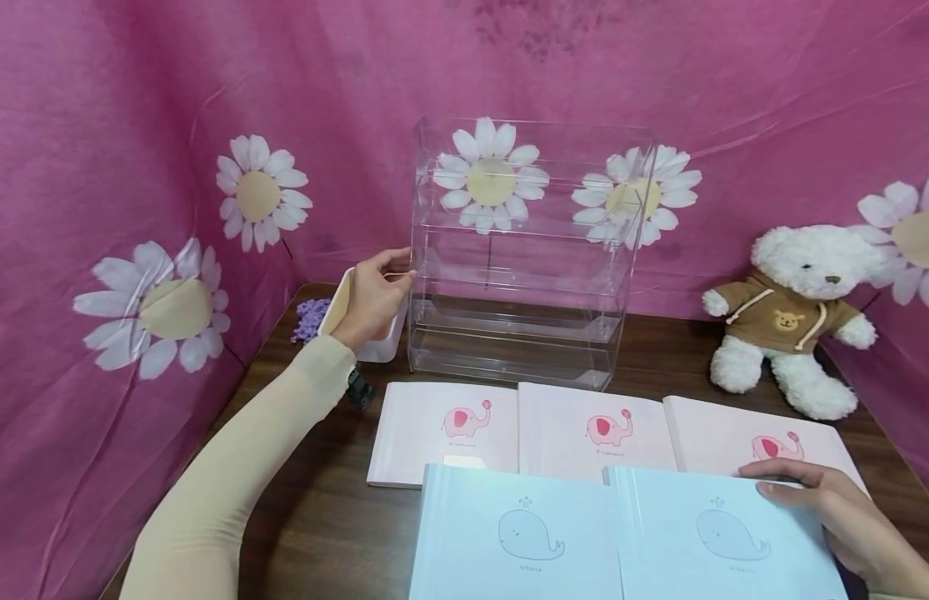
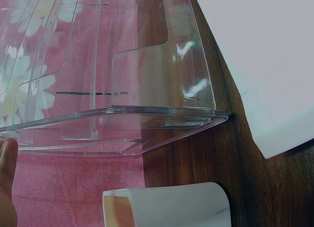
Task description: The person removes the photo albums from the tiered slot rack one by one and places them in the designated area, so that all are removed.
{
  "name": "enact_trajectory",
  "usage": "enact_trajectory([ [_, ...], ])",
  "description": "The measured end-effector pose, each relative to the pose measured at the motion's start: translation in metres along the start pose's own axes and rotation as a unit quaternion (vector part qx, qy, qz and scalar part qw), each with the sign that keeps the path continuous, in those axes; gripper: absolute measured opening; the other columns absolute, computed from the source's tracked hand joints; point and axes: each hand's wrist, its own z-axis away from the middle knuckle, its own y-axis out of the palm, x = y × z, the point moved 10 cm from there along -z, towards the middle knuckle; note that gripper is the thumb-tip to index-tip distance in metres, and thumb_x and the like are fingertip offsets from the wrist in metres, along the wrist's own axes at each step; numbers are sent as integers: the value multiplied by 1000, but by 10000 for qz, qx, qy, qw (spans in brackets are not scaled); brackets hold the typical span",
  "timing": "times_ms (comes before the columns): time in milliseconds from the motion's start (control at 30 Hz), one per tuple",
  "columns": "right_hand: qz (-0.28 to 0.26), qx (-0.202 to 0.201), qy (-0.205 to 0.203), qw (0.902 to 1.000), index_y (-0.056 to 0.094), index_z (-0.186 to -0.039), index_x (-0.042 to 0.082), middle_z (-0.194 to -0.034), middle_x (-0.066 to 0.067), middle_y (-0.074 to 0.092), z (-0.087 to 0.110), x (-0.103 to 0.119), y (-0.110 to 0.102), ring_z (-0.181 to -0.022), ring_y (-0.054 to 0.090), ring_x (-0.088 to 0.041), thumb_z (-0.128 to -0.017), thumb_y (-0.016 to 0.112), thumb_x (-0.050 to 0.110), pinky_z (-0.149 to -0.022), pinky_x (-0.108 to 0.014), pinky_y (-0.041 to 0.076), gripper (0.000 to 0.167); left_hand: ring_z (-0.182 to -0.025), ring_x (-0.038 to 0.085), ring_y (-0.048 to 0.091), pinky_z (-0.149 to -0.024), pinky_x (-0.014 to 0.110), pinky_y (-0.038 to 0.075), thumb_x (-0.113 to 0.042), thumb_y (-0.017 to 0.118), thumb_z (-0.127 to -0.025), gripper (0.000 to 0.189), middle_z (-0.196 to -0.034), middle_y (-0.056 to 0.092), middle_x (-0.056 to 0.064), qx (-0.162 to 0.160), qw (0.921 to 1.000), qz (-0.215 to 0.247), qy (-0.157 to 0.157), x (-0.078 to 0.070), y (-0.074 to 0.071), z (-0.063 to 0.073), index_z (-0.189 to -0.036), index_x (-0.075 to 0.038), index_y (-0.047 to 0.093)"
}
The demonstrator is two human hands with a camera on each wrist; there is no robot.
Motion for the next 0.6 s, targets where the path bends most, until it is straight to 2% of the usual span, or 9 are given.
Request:
enact_trajectory([
  [67, 241, -359, -11, 9991, 79, -109, 25, -97, 33, 67, 1, 1, -4, -84, 71, -5, -100, 61, 14, -72, -27, 60, 23, -112, 27, 69, -87, 27, 60, -6, 70, -93, 42, -125, 71, 15, 20, 10000, 48, 6, 0, 1, 0, -135, -7, 65],
  [200, 411, -658, -82, 9970, 79, -110, 20, -96, 36, 64, 2, 3, -7, -84, 67, 1, -98, 63, 15, -70, -26, 59, 21, -112, 27, 69, -87, 26, 60, -5, 70, -93, 42, -124, 71, 16, 27, 10000, 89, 22, -2, 1, 1, -135, -7, 65],
  [333, 406, -757, -385, 9956, 79, -112, 13, -98, 35, 65, 1, 8, -7, -83, 67, 2, -99, 62, 12, -68, -26, 59, 22, -112, 27, 69, -87, 25, 59, -5, 69, -93, 43, -123, 72, 17, -20, 9999, 95, 50, -3, 0, 1, -135, -6, 64],
  [467, 94, -698, -772, 9945, 78, -113, 13, -100, 27, 72, -1, 12, -6, -87, 68, 3, -99, 60, 7, -69, -23, 58, 23, -112, 28, 69, -89, 26, 59, -4, 69, -93, 42, -124, 71, 17, -46, 9999, 88, 109, -3, 0, 1, -135, -5, 64],
  [600, -338, -612, -1389, 9878, 74, -119, 13, -104, 16, 78, -4, 20, -6, -99, 66, 11, -100, 58, 4, -76, -10, 51, 26, -113, 28, 69, -89, 28, 60, -5, 69, -93, 41, -124, 71, 17, -75, 9999, 103, 107, -3, -1, 2, -134, -5, 65],
])
